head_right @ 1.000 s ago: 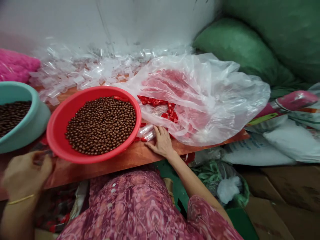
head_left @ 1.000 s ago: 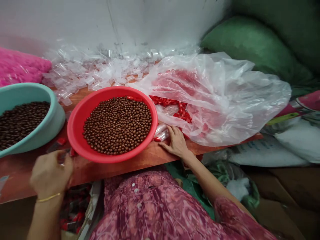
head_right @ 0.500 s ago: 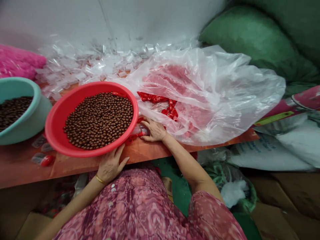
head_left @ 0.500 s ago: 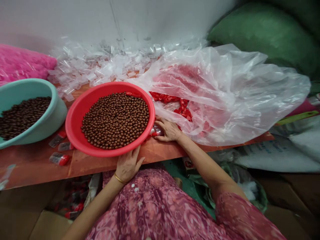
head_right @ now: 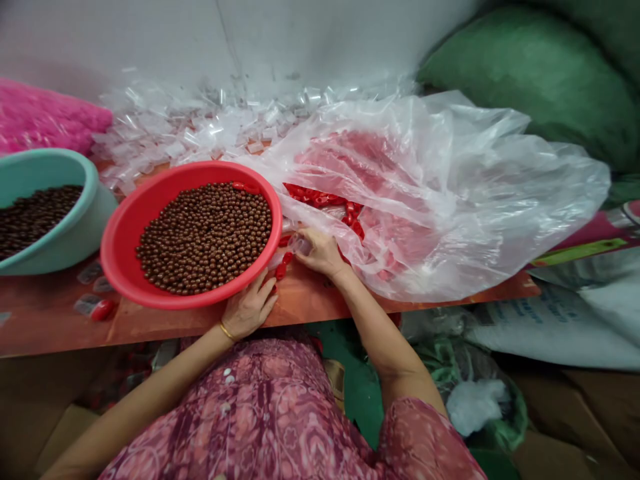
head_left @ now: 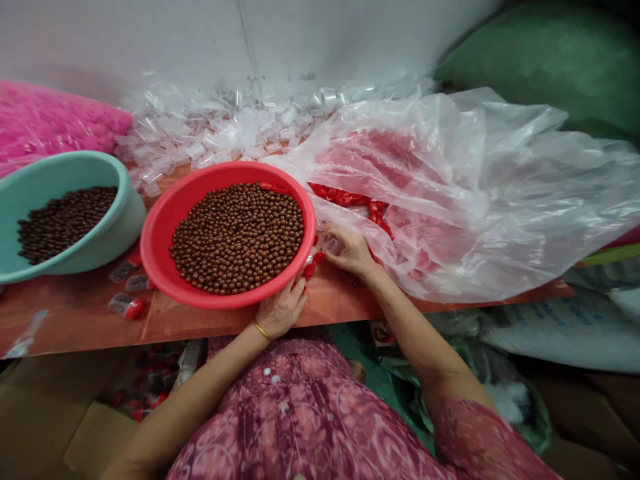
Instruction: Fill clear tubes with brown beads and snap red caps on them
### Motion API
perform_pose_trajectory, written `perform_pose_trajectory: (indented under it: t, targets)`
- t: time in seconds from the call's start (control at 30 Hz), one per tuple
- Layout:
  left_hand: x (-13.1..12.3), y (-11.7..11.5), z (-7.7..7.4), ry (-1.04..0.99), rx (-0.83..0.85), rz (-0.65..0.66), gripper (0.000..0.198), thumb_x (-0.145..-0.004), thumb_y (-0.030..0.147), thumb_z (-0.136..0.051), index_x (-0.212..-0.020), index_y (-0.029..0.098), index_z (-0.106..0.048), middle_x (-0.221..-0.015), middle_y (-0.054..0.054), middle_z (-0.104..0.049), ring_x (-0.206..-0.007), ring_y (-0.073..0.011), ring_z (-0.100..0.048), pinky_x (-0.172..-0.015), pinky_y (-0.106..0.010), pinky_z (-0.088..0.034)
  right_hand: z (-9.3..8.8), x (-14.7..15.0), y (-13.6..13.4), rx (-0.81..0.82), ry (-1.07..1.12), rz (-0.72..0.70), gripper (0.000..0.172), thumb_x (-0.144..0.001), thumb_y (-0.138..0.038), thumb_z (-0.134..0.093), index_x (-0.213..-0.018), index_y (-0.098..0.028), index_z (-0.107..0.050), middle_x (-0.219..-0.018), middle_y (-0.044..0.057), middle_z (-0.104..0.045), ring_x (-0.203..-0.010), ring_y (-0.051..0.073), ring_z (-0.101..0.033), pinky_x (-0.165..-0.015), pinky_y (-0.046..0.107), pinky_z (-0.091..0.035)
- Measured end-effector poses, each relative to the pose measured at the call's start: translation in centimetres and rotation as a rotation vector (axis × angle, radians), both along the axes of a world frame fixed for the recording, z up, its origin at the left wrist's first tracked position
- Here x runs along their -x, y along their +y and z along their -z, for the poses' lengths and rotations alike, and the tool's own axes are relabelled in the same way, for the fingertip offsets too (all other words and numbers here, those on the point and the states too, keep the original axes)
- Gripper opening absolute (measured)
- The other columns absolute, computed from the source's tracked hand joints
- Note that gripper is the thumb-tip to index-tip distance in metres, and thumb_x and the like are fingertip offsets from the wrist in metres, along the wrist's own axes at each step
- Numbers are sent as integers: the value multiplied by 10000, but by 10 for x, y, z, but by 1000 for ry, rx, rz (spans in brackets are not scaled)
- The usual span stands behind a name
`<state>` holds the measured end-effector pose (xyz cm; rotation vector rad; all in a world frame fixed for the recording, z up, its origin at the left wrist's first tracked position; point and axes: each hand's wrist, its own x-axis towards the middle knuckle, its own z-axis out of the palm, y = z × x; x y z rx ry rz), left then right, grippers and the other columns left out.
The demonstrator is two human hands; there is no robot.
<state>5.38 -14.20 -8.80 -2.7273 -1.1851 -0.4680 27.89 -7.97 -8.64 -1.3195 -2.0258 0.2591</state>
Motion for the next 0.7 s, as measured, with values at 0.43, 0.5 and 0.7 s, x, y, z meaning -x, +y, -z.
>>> perform_pose_trajectory:
  t: [0.43,0.5,0.7]
  targets:
    - [-17,6,0,22,204,27,302,-901,294,-376,-1094,192,-585,-905,-86,-586,-851,-210,-556,-758,-331,-466,-24,25,-5,357,-191,-164,357,-649,-240,-646,-988,-132,-625,-953,98,-686,-810,236,-638,-709,331,-490]
    - [-15,5,-1,50,192,8,295,-907,284,-349,-1002,203,-616,-828,-64,-573,-774,-194,-539,-703,-314,-452,-26,25,-4,344,-233,-188,373,-663,-267,-658,-1011,-137,-617,-972,105,-678,-837,245,-631,-728,342,-485]
    - [-1,-2,-1,36,189,-9,286,-902,296,-363,-983,229,-629,-844,-50,-583,-773,-189,-519,-722,-318,-425,-24,41,-1,322,-349,-127,389,-667,-296,-668,-1024,-148,-616,-1069,137,-651,-959,292,-595,-787,381,-481]
